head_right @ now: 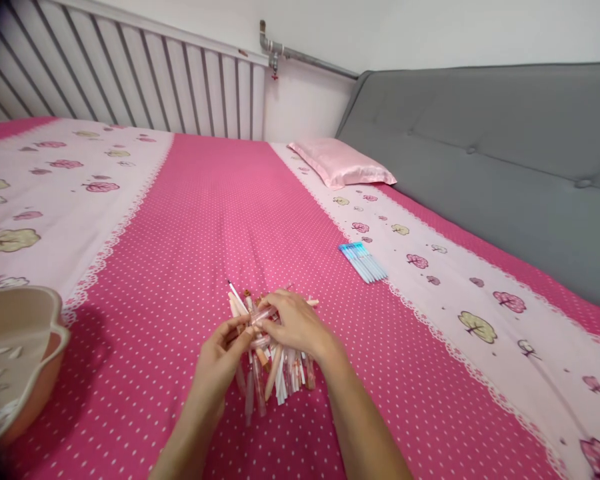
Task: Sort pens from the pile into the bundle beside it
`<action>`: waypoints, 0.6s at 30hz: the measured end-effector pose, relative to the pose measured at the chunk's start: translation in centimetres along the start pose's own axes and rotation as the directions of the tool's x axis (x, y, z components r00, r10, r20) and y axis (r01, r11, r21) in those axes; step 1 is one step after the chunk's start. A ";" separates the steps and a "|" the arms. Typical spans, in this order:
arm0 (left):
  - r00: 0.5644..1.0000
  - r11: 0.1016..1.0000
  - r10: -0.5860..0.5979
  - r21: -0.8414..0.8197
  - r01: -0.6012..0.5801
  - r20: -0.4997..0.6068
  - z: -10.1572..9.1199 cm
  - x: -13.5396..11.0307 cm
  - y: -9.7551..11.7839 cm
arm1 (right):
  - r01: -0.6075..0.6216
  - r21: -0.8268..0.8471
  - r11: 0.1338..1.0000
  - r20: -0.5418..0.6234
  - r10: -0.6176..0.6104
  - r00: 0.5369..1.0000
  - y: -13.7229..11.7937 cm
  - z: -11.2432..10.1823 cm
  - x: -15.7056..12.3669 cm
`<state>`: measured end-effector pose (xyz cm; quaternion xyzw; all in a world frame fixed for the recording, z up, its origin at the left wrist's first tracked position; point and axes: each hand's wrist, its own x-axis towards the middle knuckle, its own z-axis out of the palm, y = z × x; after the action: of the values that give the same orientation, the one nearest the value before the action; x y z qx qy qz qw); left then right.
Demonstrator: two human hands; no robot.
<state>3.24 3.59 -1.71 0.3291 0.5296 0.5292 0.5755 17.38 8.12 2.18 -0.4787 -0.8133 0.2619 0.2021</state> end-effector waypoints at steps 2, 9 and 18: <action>0.997 0.988 0.072 0.138 -0.073 0.012 -0.1 0.1 -0.5 | -0.026 0.029 0.999 -0.004 0.026 1.000 -0.2 -0.9 -0.6; 0.937 0.711 0.331 0.624 -0.324 0.109 0.2 -0.5 -0.2 | -0.166 0.006 0.986 -0.145 0.165 0.976 1.8 -2.8 -2.1; 0.901 0.727 0.393 0.538 -0.428 0.186 1.0 -0.8 0.0 | -0.593 -0.224 0.774 -0.260 0.539 0.801 6.7 -2.8 -3.0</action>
<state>4.25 3.02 -1.28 0.6088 0.5592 0.4517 0.3356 24.84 8.86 -0.01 -0.7479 -0.6385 0.1419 0.1129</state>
